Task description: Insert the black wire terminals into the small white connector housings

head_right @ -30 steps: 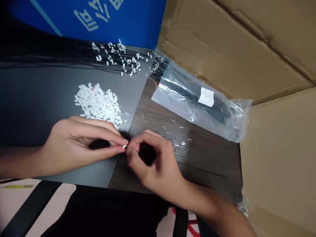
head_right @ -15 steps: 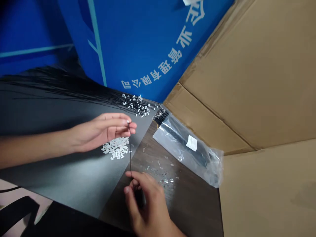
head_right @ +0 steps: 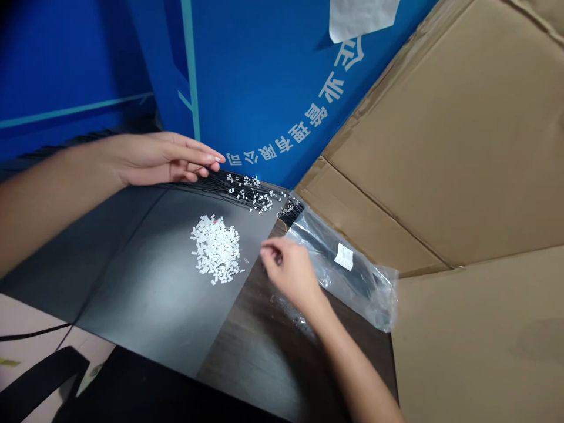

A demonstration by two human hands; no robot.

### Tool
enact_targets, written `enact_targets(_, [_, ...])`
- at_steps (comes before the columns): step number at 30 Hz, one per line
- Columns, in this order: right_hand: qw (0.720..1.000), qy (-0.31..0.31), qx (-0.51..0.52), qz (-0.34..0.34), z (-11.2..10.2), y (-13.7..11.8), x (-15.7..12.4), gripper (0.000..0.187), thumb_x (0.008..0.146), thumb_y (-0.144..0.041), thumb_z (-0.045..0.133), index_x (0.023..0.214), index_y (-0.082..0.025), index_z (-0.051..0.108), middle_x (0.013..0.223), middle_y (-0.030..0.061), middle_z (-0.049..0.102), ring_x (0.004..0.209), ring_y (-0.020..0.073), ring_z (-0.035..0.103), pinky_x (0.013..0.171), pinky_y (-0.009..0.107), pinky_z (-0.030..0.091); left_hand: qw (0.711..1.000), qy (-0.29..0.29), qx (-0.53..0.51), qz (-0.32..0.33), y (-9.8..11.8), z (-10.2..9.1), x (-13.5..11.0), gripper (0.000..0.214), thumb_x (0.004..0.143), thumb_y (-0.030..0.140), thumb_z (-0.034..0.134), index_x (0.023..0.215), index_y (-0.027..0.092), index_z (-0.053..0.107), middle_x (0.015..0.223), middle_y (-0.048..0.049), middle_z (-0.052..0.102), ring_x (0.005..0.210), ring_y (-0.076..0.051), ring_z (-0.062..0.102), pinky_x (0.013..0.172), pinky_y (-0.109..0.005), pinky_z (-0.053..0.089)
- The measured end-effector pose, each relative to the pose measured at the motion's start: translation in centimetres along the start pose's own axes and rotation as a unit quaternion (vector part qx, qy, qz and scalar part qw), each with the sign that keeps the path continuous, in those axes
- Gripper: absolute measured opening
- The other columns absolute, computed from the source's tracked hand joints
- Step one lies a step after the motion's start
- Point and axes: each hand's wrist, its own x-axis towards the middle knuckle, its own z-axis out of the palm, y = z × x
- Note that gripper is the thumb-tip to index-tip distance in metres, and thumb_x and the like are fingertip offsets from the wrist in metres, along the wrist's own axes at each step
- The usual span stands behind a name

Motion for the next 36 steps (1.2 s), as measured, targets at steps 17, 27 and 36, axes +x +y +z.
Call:
enact_targets(17, [0.934,0.023,-0.256,0.247,0.5,3.6,15.6,0.04,0.117,-0.042,0.083,0.149,-0.019,0.077,0.152,0.0139,0.077,0.131,0.0311,0.08,0.112,0.054,0.071,0.822,-0.046,0.507,0.255,-8.8,0.4,5.4,0.03,0.109,0.032,0.063,0.112,0.021,0.091,0.113,-0.0143,0.081,0.118,-0.034,0.068,0.116,-0.05,0.048])
enact_targets(27, [0.943,0.033,-0.242,0.227,0.8,3.5,15.5,0.039,0.116,-0.041,0.084,0.147,-0.018,0.077,0.149,0.0139,0.078,0.13,0.0308,0.08,0.112,0.054,0.071,0.816,-0.062,0.528,0.226,-8.3,0.9,4.1,0.036,0.104,0.027,0.067,0.131,0.021,0.091,0.145,-0.0189,0.075,0.143,-0.043,0.061,0.129,-0.06,0.041])
enact_targets(36, [0.959,0.137,-0.176,0.175,0.0,3.8,15.4,0.015,0.117,-0.027,0.077,0.123,-0.016,0.084,0.127,0.0145,0.085,0.12,0.0299,0.082,0.11,0.051,0.068,0.812,-0.174,0.537,0.147,-6.3,1.7,1.1,0.026,0.098,0.021,0.072,0.106,0.023,0.096,0.104,-0.007,0.091,0.093,-0.024,0.081,0.09,-0.033,0.058])
